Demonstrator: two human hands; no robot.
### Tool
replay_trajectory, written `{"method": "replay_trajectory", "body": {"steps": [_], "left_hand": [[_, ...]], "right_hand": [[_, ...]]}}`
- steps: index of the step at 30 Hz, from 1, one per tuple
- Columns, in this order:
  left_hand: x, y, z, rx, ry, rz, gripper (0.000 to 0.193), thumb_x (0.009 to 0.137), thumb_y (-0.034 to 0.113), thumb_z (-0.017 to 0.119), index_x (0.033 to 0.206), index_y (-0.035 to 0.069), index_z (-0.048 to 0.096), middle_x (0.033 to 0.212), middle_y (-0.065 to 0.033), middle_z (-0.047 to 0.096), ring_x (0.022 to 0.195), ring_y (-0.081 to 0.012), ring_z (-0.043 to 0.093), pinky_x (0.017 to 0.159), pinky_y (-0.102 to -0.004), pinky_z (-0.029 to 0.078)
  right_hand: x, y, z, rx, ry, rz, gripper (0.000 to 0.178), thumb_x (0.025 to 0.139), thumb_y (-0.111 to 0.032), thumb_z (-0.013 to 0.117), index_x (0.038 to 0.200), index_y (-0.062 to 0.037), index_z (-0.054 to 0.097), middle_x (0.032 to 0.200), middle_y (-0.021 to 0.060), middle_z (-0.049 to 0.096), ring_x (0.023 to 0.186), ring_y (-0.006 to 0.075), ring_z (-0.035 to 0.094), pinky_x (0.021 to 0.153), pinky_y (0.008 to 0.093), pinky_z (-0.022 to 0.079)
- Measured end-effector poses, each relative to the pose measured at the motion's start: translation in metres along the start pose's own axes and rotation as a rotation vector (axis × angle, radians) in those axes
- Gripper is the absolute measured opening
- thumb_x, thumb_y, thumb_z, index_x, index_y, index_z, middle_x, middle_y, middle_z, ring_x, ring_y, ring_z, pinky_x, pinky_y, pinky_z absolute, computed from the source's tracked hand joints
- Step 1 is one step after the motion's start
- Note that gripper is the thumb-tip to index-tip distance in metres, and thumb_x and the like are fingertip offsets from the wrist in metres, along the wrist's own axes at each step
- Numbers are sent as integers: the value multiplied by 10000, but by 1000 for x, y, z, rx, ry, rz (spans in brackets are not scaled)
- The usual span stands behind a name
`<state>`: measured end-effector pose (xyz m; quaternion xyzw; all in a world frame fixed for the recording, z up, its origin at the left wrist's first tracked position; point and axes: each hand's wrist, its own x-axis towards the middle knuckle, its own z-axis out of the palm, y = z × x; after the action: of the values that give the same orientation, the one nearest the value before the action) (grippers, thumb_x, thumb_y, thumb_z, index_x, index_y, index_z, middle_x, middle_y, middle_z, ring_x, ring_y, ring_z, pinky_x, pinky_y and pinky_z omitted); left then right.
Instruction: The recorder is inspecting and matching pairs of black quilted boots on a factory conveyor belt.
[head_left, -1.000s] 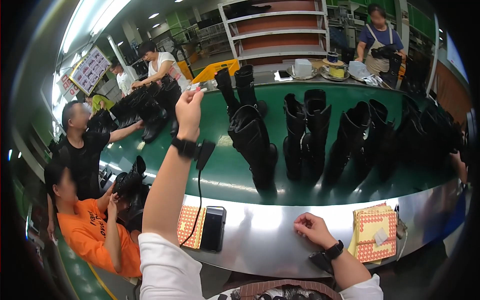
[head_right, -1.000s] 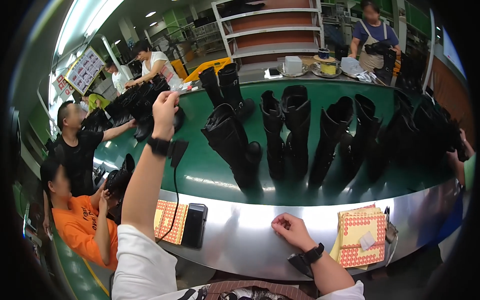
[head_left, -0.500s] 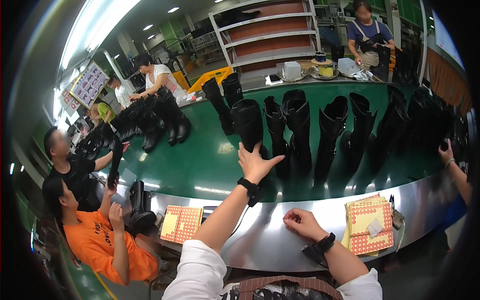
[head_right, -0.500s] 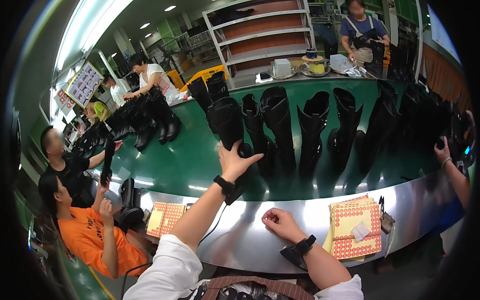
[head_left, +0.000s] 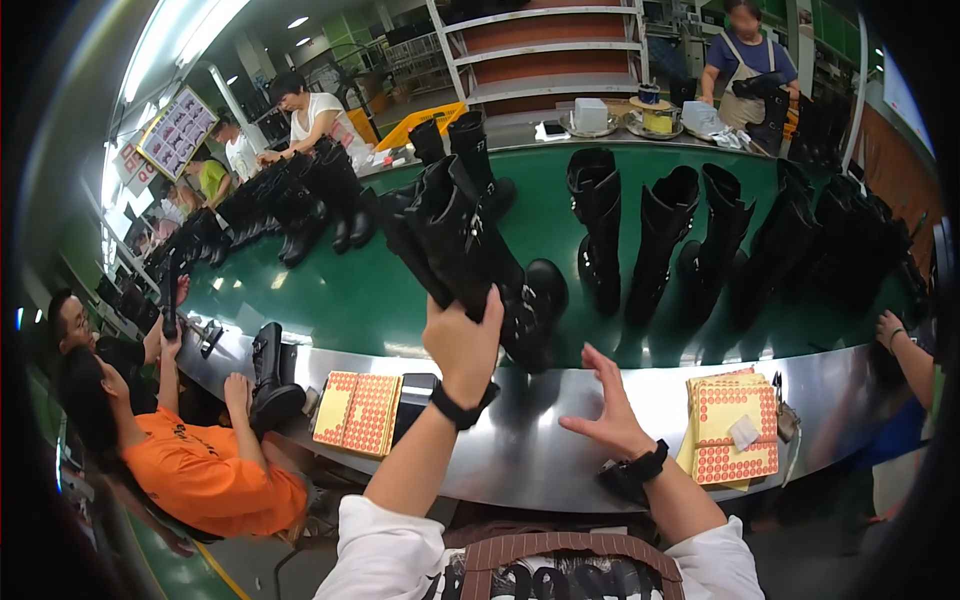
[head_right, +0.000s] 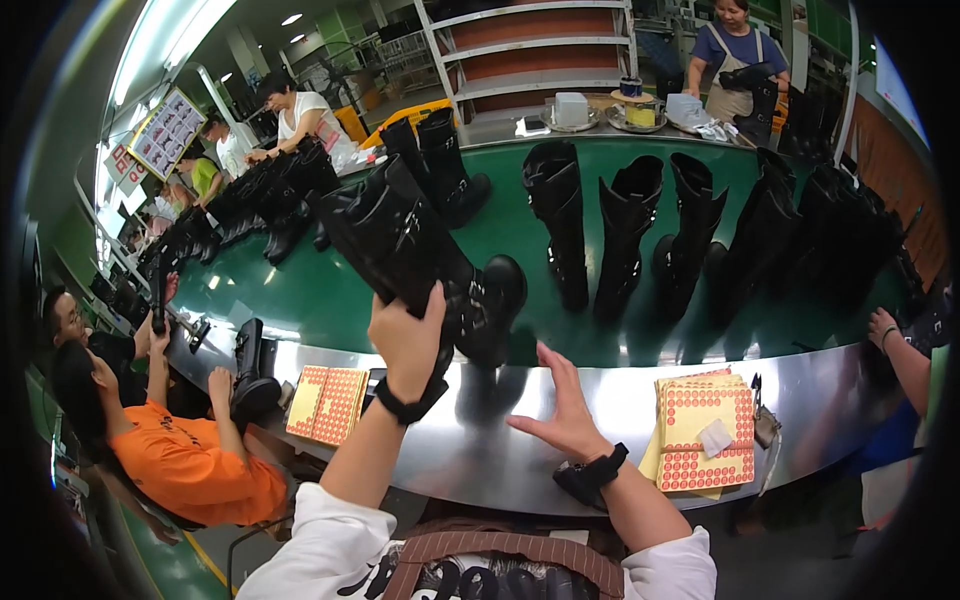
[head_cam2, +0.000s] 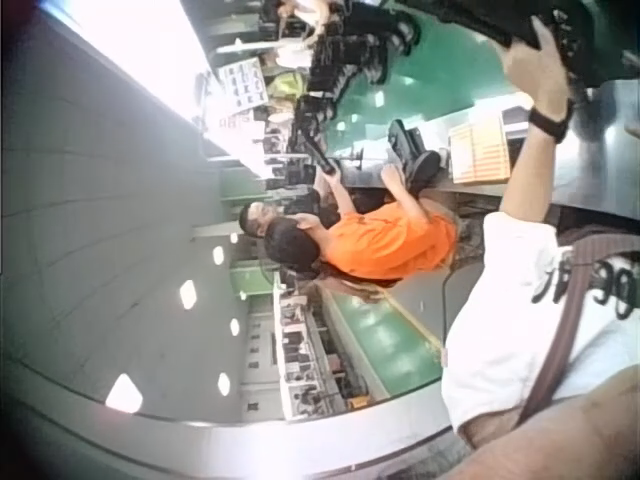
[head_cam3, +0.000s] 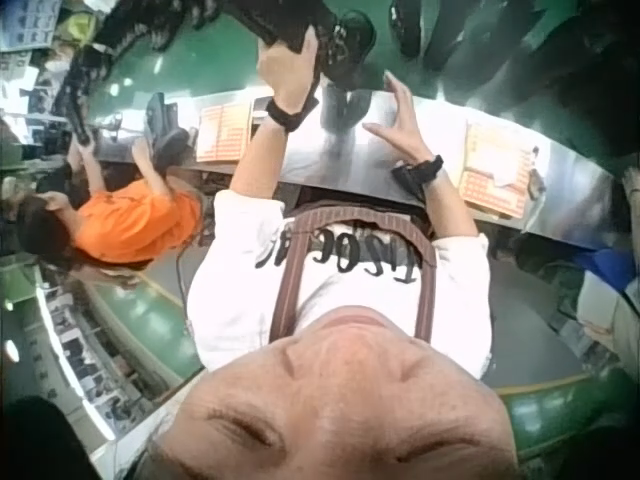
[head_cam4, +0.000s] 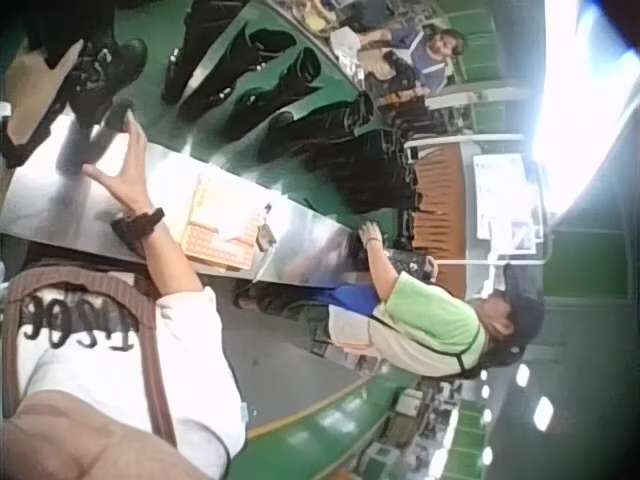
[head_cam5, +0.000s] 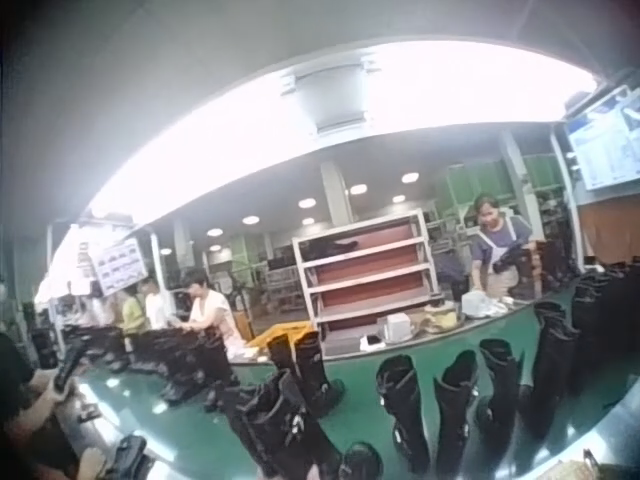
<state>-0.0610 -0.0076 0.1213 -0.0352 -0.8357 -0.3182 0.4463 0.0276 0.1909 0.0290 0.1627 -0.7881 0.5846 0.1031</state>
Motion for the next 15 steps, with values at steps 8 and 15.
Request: {"method": "replay_trajectory", "body": {"steps": [8, 15], "left_hand": [[-101, 8, -124, -157, -591, 406, 522, 806, 298, 752, 1261, 76, 622, 1254, -242, 581, 1067, -446, 602, 890, -466, 494], [-170, -42, -100, -211, -261, 320, 415, 750, 125, 835, 1069, -4, 604, 1148, -243, 622, 1026, -413, 624, 879, -491, 483]], "right_hand": [[-37, -53, 32, -468, 36, -184, 1067, 649, -278, 891, 1494, -3, 300, 1386, 235, 464, 1264, 406, 474, 1064, 461, 380], [-55, -26, 26, 89, 204, 87, 460, 733, -76, 742, 1160, 34, 610, 1077, 181, 675, 1007, 306, 651, 886, 374, 496]]}}
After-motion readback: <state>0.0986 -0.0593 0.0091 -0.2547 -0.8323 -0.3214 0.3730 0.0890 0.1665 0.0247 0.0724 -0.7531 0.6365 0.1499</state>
